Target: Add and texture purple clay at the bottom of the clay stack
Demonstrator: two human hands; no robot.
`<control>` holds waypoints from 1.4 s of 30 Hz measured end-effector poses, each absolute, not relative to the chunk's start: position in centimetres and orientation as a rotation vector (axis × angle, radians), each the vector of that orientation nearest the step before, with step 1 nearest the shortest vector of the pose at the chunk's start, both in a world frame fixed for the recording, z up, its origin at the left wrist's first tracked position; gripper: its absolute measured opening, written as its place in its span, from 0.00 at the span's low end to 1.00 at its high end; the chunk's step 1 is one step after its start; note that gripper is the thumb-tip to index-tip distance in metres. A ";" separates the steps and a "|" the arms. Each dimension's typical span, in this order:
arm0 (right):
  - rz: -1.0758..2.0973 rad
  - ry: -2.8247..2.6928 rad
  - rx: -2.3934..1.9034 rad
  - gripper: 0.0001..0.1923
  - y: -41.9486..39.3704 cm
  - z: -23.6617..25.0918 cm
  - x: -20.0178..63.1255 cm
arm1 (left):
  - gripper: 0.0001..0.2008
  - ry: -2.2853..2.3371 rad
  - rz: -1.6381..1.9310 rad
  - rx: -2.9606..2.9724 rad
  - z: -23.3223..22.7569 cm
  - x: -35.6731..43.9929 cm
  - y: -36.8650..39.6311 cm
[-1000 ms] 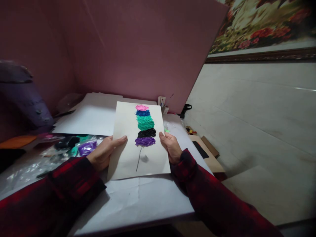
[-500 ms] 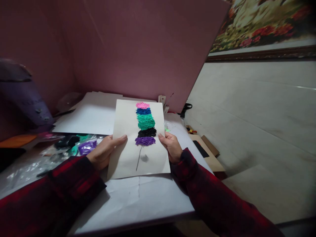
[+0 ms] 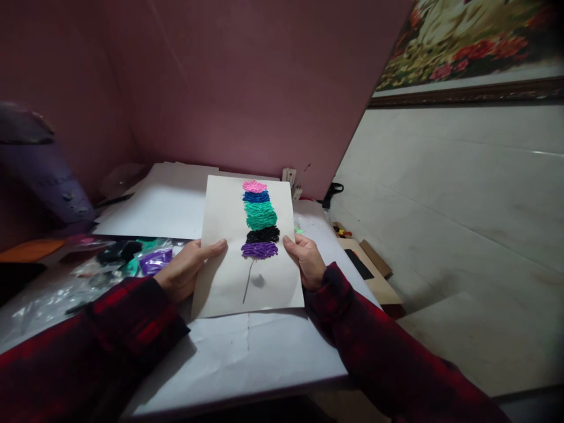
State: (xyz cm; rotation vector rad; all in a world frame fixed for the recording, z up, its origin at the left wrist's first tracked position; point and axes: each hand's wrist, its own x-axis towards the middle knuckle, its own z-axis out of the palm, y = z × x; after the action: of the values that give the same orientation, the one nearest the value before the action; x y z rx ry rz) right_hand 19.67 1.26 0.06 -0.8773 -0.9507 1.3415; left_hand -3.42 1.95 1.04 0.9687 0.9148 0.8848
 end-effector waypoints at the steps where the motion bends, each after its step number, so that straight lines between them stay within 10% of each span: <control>1: 1.341 -0.950 -0.877 0.19 1.3 0.1 19.7 | 0.24 0.913 0.883 0.967 1.0 -3.4 2.0; 25: 1.338 -0.974 -0.905 0.18 1.2 0.0 19.8 | 0.24 0.900 0.870 0.920 1.7 -3.1 1.4; 32: 1.372 -1.023 -0.971 0.20 0.9 0.5 19.8 | 0.11 0.900 0.730 0.703 2.7 -3.5 1.2; 42: 0.778 -1.168 -1.165 0.20 2.0 -0.4 21.2 | 0.22 0.889 0.685 0.699 2.3 -3.3 1.4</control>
State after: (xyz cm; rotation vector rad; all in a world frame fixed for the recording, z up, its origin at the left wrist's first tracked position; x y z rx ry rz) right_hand 21.21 1.99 -0.40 -1.1647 -1.1679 0.7780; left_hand -3.26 1.43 2.28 0.6989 0.8893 0.6850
